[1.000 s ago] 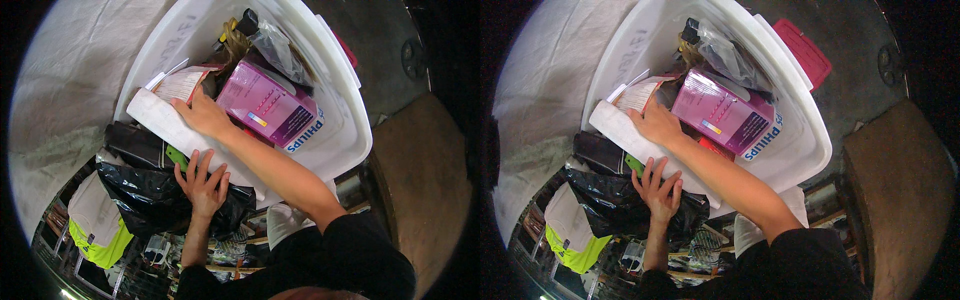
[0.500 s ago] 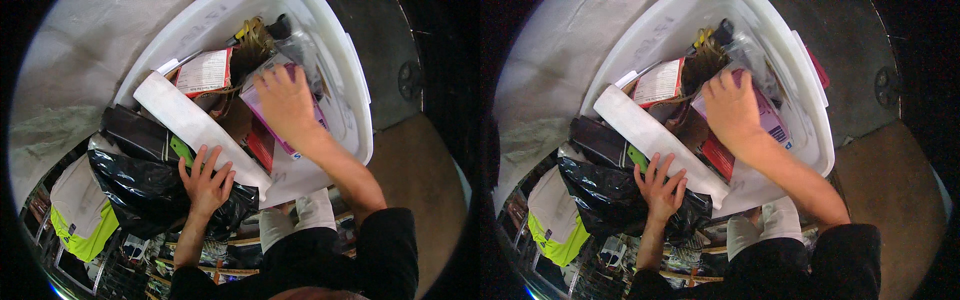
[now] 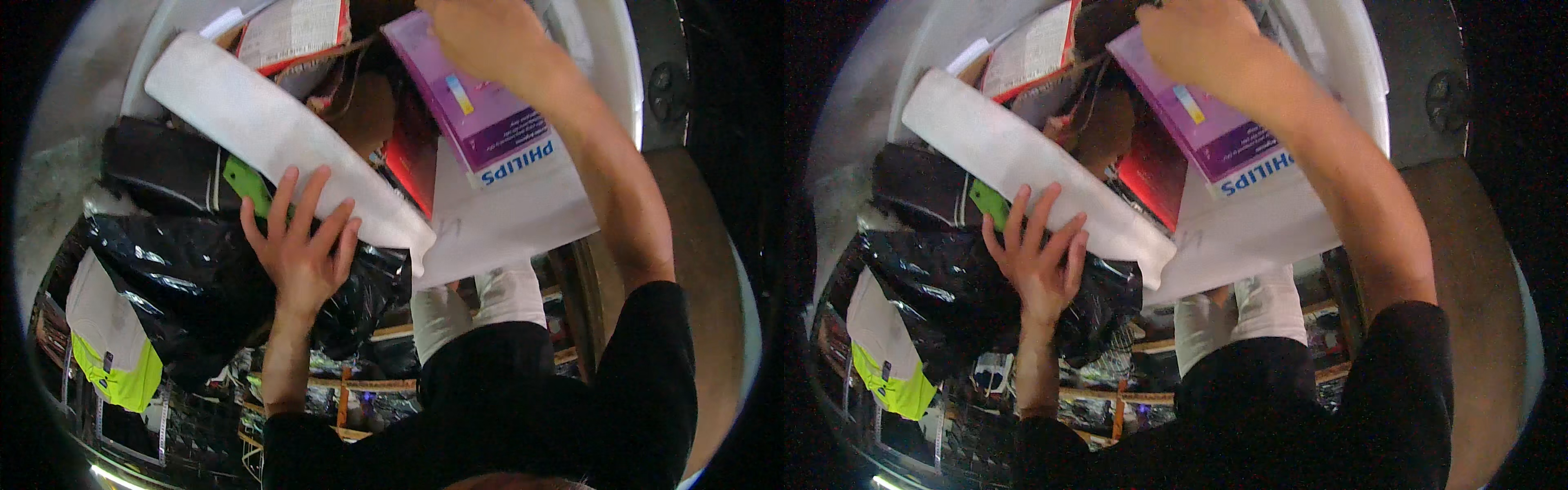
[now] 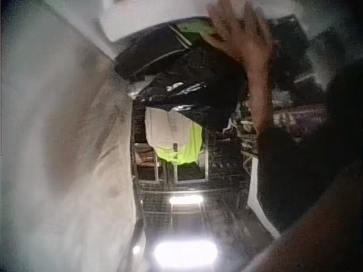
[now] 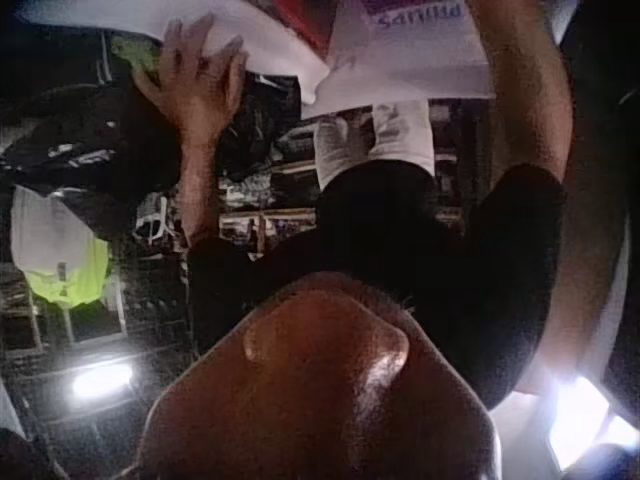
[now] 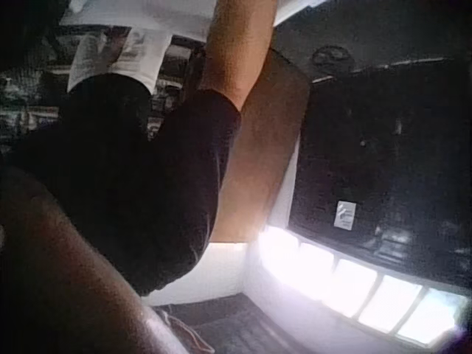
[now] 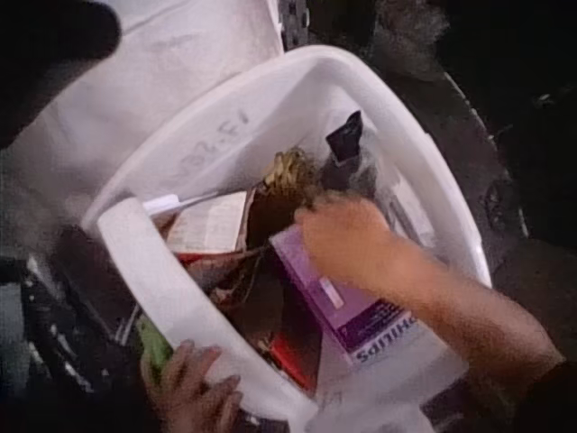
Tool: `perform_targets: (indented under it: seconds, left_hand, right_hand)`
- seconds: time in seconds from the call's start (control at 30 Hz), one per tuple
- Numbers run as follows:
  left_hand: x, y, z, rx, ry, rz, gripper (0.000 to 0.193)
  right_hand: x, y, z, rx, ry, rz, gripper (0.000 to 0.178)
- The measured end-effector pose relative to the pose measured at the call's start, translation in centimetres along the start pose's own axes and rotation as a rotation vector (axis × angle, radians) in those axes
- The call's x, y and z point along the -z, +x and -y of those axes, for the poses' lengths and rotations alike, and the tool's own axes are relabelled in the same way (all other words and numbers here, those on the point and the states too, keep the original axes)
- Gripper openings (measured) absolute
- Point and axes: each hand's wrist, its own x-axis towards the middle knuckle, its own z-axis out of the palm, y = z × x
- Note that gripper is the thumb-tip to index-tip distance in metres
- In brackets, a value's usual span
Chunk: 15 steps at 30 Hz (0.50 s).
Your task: The person organizes various household items including cables, lightbulb boxes, and packaged materials by transferring them between plastic storage bins.
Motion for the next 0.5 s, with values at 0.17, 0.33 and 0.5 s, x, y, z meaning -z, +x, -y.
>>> perform_targets:
  seconds: [0.17,0.33,0.5]
  left_hand:
    - [0.0,-0.2,-0.1,0.0,-0.011,-0.021,0.012]
    - [0.0,-0.4,-0.1,-0.001,-0.022,-0.044,0.011]
    - [-0.2,-0.6,0.0,-0.038,-0.036,-0.125,0.011]
  right_hand:
    - [-0.2,0.4,-0.8,0.19,-0.055,0.138,0.019]
    - [-0.7,0.9,-0.4,0.114,-0.018,0.172,0.022]
    - [-1.4,1.2,-0.7,0.093,-0.014,0.146,0.025]
